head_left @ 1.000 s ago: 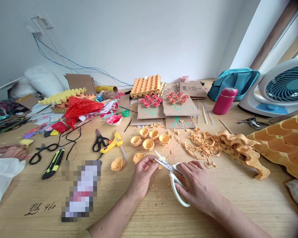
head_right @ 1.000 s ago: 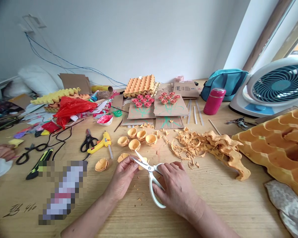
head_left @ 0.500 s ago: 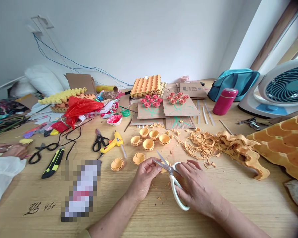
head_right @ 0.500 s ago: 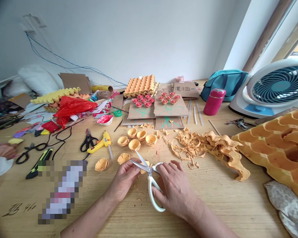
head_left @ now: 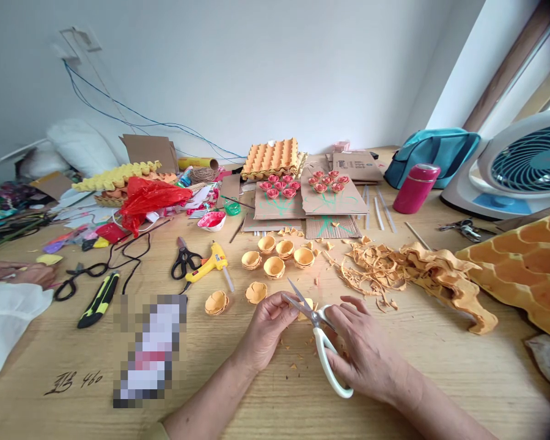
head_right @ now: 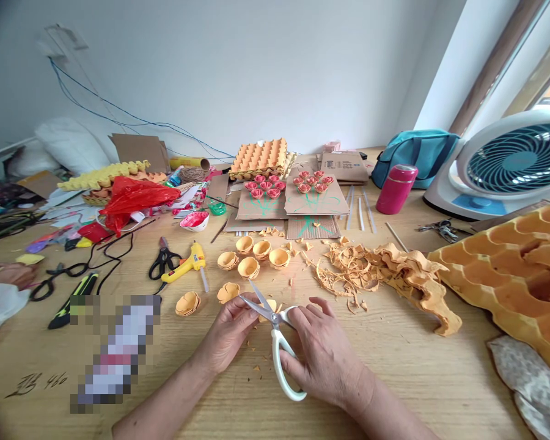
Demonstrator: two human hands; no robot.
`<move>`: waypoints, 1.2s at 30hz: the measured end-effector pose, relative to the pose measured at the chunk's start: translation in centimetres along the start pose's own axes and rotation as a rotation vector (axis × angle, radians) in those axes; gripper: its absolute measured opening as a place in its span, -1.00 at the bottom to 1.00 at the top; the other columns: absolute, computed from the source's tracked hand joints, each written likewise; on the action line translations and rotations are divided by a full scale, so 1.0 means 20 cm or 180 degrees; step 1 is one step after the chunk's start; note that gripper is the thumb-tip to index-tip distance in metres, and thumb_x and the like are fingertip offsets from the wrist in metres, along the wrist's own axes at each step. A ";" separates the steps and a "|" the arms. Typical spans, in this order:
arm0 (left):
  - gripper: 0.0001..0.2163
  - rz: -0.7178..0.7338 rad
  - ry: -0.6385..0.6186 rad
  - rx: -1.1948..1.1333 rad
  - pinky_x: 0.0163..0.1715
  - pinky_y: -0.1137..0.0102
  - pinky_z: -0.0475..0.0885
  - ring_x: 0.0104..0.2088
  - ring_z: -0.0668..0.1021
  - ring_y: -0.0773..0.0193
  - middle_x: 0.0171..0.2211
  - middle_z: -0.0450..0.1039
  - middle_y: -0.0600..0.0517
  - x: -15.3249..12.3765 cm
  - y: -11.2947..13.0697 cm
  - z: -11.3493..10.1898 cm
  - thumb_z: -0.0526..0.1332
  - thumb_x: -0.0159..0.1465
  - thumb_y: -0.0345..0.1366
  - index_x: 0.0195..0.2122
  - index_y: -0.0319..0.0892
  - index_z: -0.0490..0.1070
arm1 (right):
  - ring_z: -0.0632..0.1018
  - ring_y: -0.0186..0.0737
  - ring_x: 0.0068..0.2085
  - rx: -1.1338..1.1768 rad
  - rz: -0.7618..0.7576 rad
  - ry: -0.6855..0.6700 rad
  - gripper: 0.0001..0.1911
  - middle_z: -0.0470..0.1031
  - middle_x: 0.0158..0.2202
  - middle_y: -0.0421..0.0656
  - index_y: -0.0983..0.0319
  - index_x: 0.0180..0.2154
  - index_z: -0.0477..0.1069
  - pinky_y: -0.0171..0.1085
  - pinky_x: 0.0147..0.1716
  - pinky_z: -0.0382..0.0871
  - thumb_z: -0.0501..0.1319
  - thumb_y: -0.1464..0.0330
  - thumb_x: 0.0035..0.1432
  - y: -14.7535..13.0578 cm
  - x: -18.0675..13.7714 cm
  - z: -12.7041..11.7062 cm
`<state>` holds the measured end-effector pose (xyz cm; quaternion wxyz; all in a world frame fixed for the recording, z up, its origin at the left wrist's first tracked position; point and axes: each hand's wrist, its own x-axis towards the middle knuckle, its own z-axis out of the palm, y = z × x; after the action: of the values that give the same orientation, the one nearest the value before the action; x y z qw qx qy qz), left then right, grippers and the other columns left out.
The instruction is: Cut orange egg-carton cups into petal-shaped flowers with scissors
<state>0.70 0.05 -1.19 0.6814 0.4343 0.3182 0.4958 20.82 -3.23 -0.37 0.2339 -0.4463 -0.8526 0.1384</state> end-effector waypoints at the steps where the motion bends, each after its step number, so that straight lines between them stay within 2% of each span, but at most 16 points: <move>1: -0.87 -0.0003 -0.0001 -0.0029 -0.03 0.35 0.34 -0.22 0.53 0.27 -0.30 0.59 0.06 0.00 0.00 0.00 0.42 0.16 -0.23 -0.29 -0.12 0.61 | 0.41 -0.16 -0.33 0.0018 -0.0008 -0.0009 -0.87 0.39 -0.39 -0.21 0.18 -0.29 0.24 0.00 0.05 0.17 0.18 0.30 0.23 0.00 0.00 0.00; 12: -0.88 0.0105 -0.0149 0.0284 -0.07 0.38 0.36 -0.20 0.52 0.26 -0.29 0.57 0.05 0.01 0.03 -0.01 0.38 0.22 -0.23 -0.28 -0.13 0.60 | 0.41 -0.18 -0.36 0.0146 -0.0062 -0.0048 -0.85 0.38 -0.43 -0.24 0.17 -0.32 0.24 0.00 0.03 0.16 0.13 0.27 0.30 -0.01 -0.01 -0.02; 19: -0.86 0.0183 -0.0288 0.0740 -0.13 0.35 0.37 -0.27 0.51 0.24 -0.39 0.50 0.04 0.01 0.10 0.00 0.37 0.21 -0.21 -0.37 -0.17 0.55 | 0.42 -0.14 -0.31 -0.0007 -0.0084 0.0041 -0.89 0.42 -0.37 -0.20 0.17 -0.29 0.27 0.03 0.07 0.17 0.20 0.32 0.18 0.00 0.00 -0.03; 24: -0.86 0.0352 -0.0291 0.1019 -0.14 0.36 0.37 -0.30 0.47 0.26 -0.39 0.45 0.05 0.01 0.10 -0.01 0.37 0.21 -0.23 -0.40 -0.17 0.51 | 0.41 -0.14 -0.32 -0.0033 -0.0102 0.0061 -0.88 0.42 -0.36 -0.20 0.17 -0.27 0.27 0.05 0.11 0.15 0.21 0.33 0.16 0.00 0.00 -0.03; 36: -0.91 0.0587 -0.0370 0.1577 -0.12 0.32 0.38 -0.28 0.49 0.22 -0.36 0.46 0.01 0.03 0.11 -0.06 0.31 0.24 -0.29 -0.37 -0.17 0.50 | 0.44 -0.18 -0.36 -0.0025 -0.0172 0.0000 -0.86 0.42 -0.40 -0.23 0.16 -0.30 0.24 0.03 0.07 0.17 0.18 0.27 0.25 0.00 0.00 -0.03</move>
<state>-1.12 1.20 0.33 0.5235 0.6426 0.3493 0.4370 21.09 -3.29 0.14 0.2358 -0.4240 -0.8649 0.1287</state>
